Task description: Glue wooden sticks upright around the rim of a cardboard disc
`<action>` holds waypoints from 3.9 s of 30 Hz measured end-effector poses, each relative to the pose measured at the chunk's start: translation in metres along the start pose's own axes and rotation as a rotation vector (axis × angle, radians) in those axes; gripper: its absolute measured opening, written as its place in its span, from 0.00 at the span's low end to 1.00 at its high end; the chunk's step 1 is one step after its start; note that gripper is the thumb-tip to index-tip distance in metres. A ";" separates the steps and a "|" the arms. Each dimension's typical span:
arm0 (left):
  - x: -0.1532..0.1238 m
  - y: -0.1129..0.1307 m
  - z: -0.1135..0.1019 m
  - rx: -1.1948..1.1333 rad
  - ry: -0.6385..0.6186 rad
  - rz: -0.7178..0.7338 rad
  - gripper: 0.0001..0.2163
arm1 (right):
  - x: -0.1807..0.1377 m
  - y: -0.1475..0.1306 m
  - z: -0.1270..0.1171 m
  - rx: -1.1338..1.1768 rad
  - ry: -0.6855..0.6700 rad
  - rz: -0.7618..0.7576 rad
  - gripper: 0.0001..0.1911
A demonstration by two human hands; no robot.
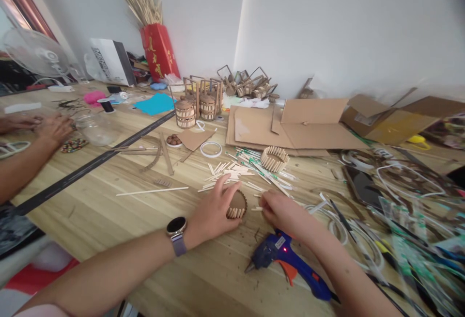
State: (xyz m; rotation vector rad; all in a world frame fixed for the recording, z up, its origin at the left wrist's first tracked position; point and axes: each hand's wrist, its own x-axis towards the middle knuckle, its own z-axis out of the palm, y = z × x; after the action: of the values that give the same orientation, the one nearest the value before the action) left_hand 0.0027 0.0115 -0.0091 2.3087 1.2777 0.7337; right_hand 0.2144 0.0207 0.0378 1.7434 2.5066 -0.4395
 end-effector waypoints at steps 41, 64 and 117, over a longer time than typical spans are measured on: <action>0.001 -0.002 0.000 -0.043 0.005 0.027 0.39 | -0.004 -0.018 0.014 0.400 0.119 -0.205 0.06; 0.002 -0.004 -0.002 -0.063 -0.020 0.058 0.38 | -0.004 -0.020 0.015 0.358 0.136 -0.228 0.07; 0.003 -0.007 -0.006 -0.064 -0.032 -0.028 0.44 | -0.076 0.025 0.023 0.596 0.206 0.074 0.16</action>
State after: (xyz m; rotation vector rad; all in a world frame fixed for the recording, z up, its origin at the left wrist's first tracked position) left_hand -0.0042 0.0182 -0.0073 2.2388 1.2519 0.7148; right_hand 0.2623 -0.0464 0.0263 2.1571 2.6088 -1.1543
